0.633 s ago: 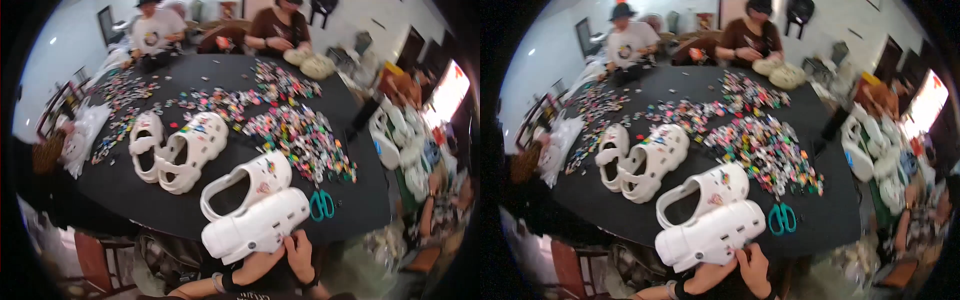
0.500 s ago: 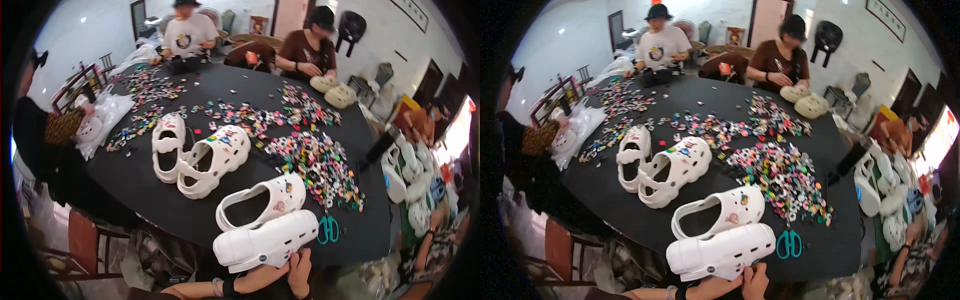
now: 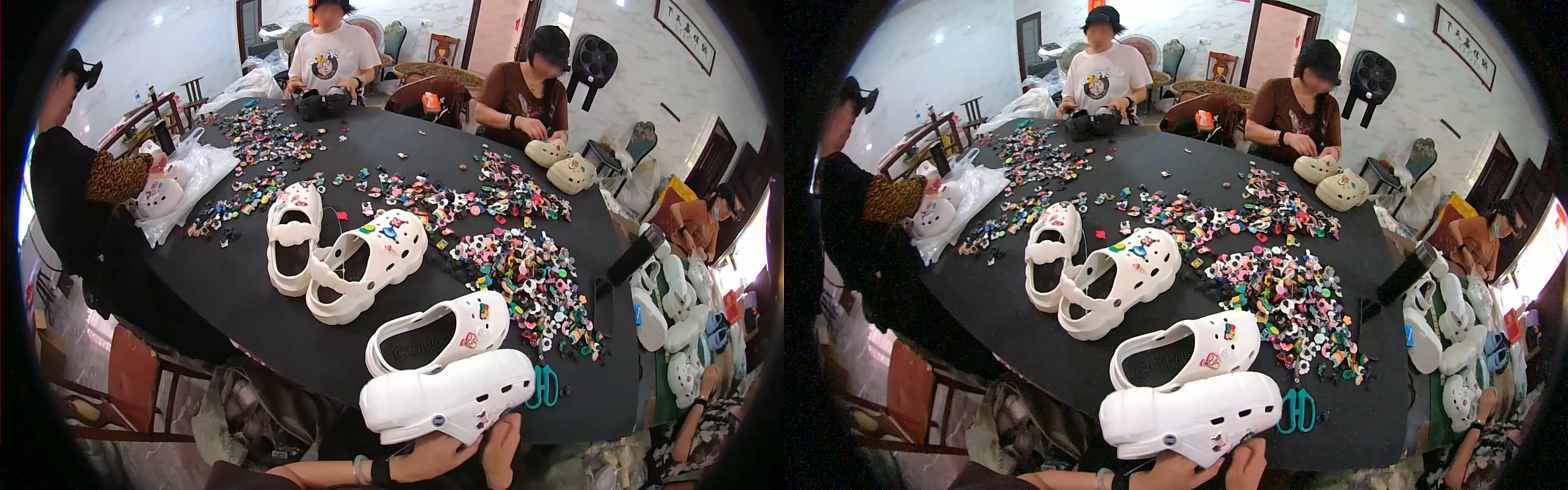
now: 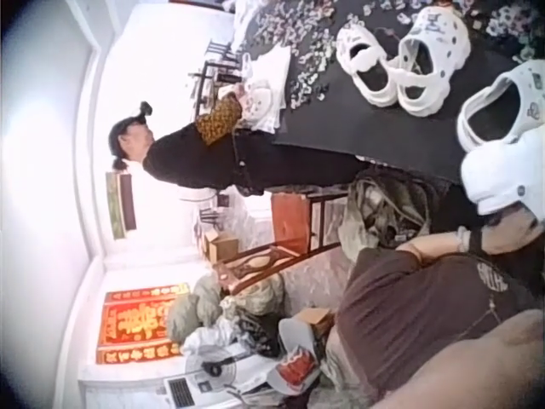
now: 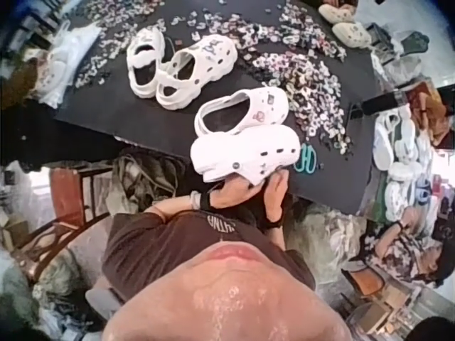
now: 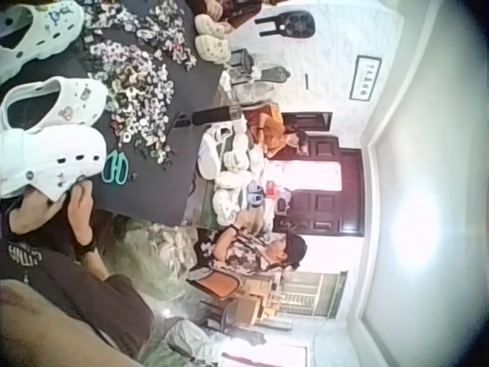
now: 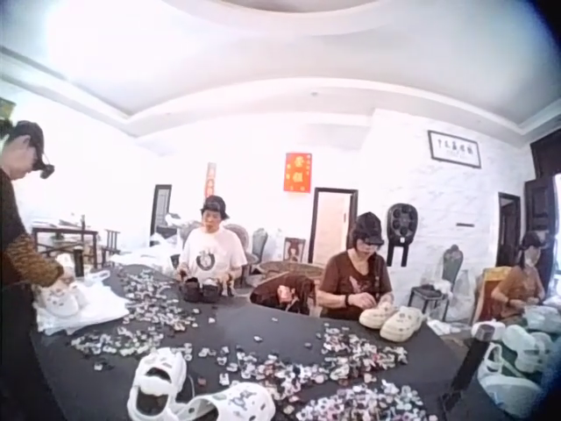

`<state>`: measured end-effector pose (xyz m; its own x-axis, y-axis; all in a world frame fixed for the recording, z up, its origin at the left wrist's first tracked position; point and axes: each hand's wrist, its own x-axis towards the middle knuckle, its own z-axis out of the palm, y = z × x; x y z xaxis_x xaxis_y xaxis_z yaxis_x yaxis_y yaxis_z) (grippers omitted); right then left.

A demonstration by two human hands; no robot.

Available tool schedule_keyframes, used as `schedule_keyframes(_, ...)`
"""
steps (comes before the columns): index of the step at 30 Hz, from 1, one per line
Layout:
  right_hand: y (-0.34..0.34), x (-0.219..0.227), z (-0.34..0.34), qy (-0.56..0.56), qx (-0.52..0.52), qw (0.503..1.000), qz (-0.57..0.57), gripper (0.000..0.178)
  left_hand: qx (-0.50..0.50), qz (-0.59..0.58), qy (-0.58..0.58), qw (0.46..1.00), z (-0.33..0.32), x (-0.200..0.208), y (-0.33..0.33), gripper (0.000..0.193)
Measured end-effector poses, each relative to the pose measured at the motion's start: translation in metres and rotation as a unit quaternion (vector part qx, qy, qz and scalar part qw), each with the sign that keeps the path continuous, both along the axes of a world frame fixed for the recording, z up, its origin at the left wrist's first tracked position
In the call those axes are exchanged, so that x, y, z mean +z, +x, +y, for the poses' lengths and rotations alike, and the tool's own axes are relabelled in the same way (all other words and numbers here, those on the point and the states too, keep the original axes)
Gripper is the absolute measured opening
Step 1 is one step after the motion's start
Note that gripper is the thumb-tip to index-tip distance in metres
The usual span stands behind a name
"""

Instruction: Apply decorative charms and pins to foam clogs.

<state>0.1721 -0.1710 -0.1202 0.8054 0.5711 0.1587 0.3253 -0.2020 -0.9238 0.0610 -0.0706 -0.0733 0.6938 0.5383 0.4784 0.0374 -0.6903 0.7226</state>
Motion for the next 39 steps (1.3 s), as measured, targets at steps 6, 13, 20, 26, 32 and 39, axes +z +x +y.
schedule_keyframes(6,0.006,0.047,0.013,0.124,0.020,0.992,0.030,0.030,-0.006,-0.128,-0.045,0.991,0.027,0.053,-0.036,0.036)
schedule_keyframes(13,0.010,0.120,0.082,-0.156,0.267,0.917,-0.251,0.040,0.181,-0.329,-0.231,0.897,0.044,0.077,-0.078,0.036)
schedule_keyframes(20,0.016,0.109,0.127,-0.214,0.245,0.833,-0.446,0.044,0.239,-0.434,-0.302,0.815,0.054,0.094,-0.088,0.042)
schedule_keyframes(26,-0.002,0.097,0.070,-0.074,0.211,0.840,-0.494,0.015,0.265,-0.412,-0.296,0.820,0.077,0.108,-0.091,0.036)
schedule_keyframes(32,-0.051,0.078,0.002,-0.070,0.238,0.862,-0.442,0.007,0.093,-0.154,-0.234,0.955,0.102,0.104,-0.081,0.028)
schedule_keyframes(39,-0.065,0.033,-0.015,-0.041,0.145,0.901,-0.407,0.005,-0.046,-0.026,-0.436,0.898,0.093,0.061,-0.030,0.034)
